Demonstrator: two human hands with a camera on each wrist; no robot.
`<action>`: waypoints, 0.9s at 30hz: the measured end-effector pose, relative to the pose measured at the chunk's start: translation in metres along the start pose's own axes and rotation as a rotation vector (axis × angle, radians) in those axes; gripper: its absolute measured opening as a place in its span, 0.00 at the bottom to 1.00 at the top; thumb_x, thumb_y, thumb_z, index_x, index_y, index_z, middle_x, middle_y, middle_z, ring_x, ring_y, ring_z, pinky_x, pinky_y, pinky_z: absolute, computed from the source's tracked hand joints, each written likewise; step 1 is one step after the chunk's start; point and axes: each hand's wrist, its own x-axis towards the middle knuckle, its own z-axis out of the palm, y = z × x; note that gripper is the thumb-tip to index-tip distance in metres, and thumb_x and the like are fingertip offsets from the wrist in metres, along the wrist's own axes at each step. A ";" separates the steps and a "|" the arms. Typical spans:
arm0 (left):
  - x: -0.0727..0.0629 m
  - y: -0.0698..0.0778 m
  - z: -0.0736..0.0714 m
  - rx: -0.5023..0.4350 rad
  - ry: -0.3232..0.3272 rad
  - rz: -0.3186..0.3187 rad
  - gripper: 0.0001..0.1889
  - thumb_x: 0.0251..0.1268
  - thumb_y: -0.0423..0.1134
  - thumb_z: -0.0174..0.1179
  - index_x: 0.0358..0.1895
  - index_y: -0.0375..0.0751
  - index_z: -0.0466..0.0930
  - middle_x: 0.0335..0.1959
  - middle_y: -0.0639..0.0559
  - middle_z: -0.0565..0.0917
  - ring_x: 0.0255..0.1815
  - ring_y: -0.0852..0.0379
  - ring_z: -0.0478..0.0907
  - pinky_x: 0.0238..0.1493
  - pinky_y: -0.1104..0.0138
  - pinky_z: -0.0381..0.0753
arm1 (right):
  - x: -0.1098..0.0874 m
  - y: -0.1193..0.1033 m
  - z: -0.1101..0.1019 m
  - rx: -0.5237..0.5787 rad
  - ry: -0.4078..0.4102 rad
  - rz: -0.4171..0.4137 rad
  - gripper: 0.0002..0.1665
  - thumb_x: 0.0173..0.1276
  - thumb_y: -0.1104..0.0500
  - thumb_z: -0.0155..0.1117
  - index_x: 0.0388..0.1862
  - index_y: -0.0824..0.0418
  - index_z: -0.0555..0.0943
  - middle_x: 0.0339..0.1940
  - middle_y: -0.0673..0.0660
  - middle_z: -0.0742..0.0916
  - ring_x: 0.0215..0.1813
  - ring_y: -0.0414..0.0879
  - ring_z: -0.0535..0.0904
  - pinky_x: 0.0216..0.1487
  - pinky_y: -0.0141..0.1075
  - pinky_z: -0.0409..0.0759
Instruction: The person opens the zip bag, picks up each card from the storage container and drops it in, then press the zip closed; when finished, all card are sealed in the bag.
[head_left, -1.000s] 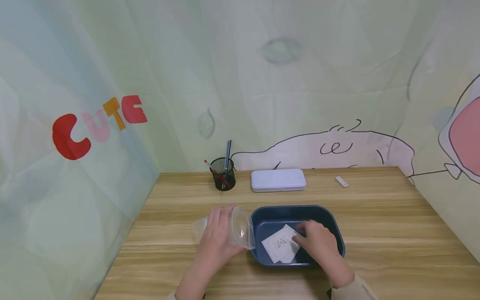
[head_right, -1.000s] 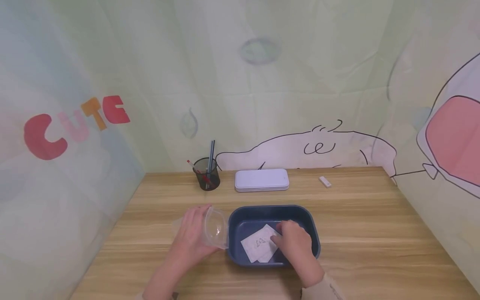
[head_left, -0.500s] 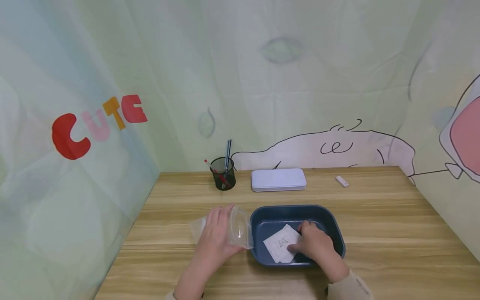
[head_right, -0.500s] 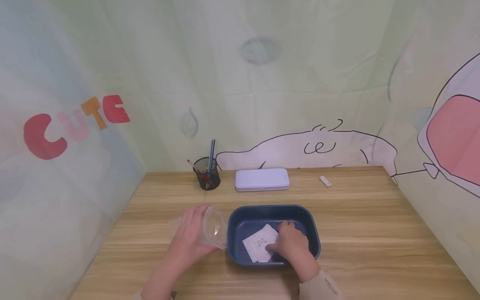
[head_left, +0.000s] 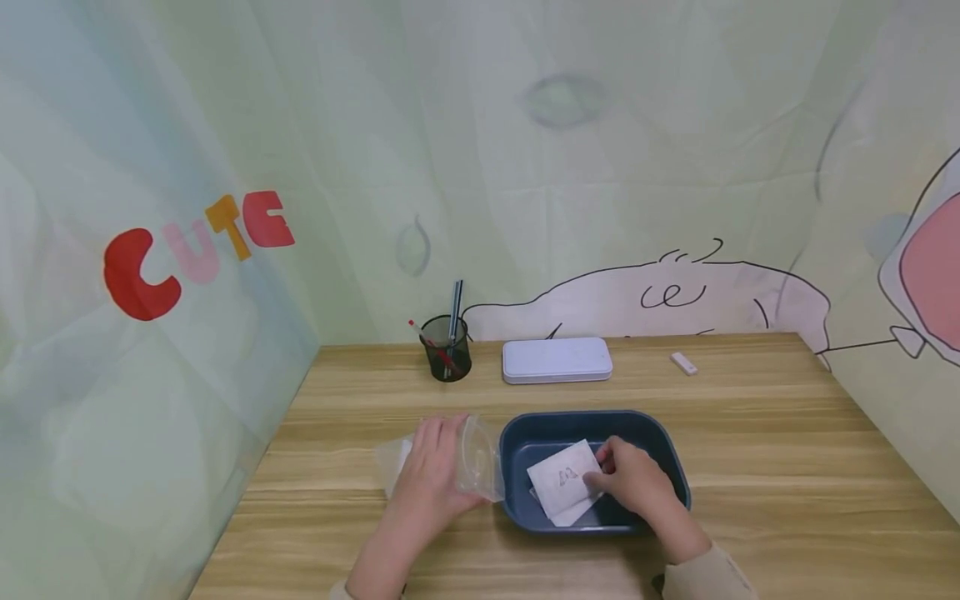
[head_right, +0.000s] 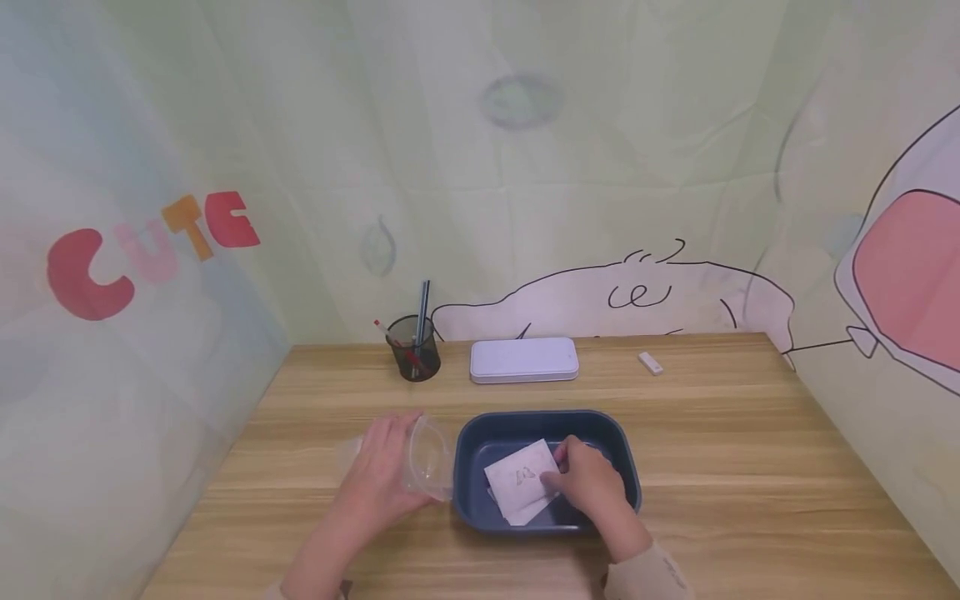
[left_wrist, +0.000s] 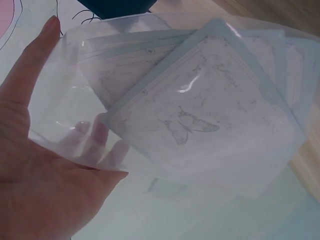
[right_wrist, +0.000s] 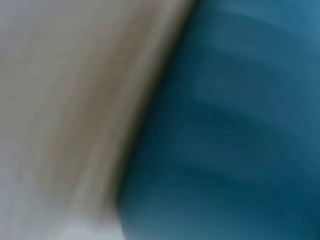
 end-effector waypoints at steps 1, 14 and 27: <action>0.000 0.000 0.000 0.001 -0.005 -0.002 0.57 0.14 0.48 0.84 0.60 0.30 0.67 0.47 0.43 0.72 0.50 0.46 0.68 0.57 0.57 0.73 | -0.001 -0.001 -0.002 0.028 0.015 -0.015 0.15 0.56 0.55 0.75 0.34 0.58 0.76 0.25 0.51 0.77 0.27 0.45 0.71 0.26 0.37 0.70; 0.000 0.004 0.002 -0.023 0.007 0.015 0.56 0.13 0.47 0.84 0.59 0.29 0.68 0.48 0.42 0.72 0.50 0.46 0.68 0.55 0.57 0.74 | -0.013 -0.024 -0.037 0.240 0.232 -0.165 0.06 0.63 0.58 0.69 0.36 0.58 0.86 0.25 0.48 0.83 0.28 0.44 0.74 0.28 0.33 0.74; -0.001 0.006 0.005 -0.038 -0.014 -0.001 0.57 0.14 0.47 0.84 0.61 0.31 0.67 0.49 0.43 0.72 0.52 0.48 0.68 0.58 0.59 0.72 | -0.037 -0.059 -0.048 0.450 0.203 -0.199 0.10 0.60 0.55 0.71 0.38 0.58 0.87 0.27 0.50 0.85 0.20 0.45 0.72 0.18 0.31 0.68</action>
